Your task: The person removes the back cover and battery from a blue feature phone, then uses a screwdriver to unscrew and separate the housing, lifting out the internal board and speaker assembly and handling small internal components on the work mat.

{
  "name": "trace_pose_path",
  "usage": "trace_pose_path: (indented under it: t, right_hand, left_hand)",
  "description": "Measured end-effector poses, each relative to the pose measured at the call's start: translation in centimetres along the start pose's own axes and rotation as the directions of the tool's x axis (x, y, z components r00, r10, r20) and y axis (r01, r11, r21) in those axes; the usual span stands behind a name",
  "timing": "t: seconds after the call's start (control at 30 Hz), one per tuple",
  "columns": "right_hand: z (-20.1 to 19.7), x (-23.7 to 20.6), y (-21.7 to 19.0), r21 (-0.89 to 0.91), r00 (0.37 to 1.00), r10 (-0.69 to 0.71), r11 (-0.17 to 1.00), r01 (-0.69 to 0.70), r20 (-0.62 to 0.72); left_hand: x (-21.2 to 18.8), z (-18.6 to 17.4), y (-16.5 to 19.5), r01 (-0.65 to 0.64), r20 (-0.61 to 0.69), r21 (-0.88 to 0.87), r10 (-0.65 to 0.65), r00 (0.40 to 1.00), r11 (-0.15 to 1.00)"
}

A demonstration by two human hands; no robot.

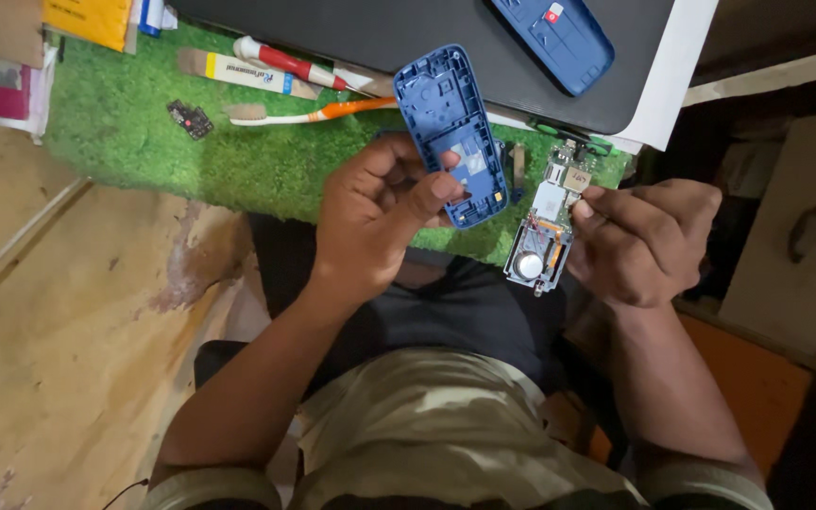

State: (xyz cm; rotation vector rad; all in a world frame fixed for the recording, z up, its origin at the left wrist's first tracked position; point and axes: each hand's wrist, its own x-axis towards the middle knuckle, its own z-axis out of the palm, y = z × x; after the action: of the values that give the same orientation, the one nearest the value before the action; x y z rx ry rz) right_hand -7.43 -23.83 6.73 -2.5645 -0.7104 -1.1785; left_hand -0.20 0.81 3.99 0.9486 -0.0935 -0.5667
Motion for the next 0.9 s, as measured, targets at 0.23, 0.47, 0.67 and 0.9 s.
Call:
trace_pose_path:
  t: [0.23, 0.47, 0.67, 0.9]
  right_hand:
    - [0.3, 0.1, 1.3, 0.017, 0.998, -0.049, 0.999, 0.048, 0.026]
    - [0.1, 0.1, 2.7, 0.102, 0.978, -0.079, 0.993, 0.059, 0.195]
    - [0.1, 0.4, 2.9, 0.135, 0.942, -0.067, 0.991, 0.023, 0.329]
    - [0.0, 0.4, 2.9, 0.106, 0.927, -0.041, 0.994, 0.001, 0.372]
  left_hand:
    - [0.1, -1.1, -0.5, -0.242, -0.019, -0.025, 0.242, 0.97, 0.97]
    - [0.3, -1.8, -0.3, -0.354, -0.016, -0.077, 0.354, 0.935, 0.932]
    - [0.5, -1.4, -0.2, -0.332, -0.007, -0.144, 0.334, 0.942, 0.932]
    - [0.5, -0.9, -0.9, -0.351, 0.031, -0.119, 0.357, 0.934, 0.929]
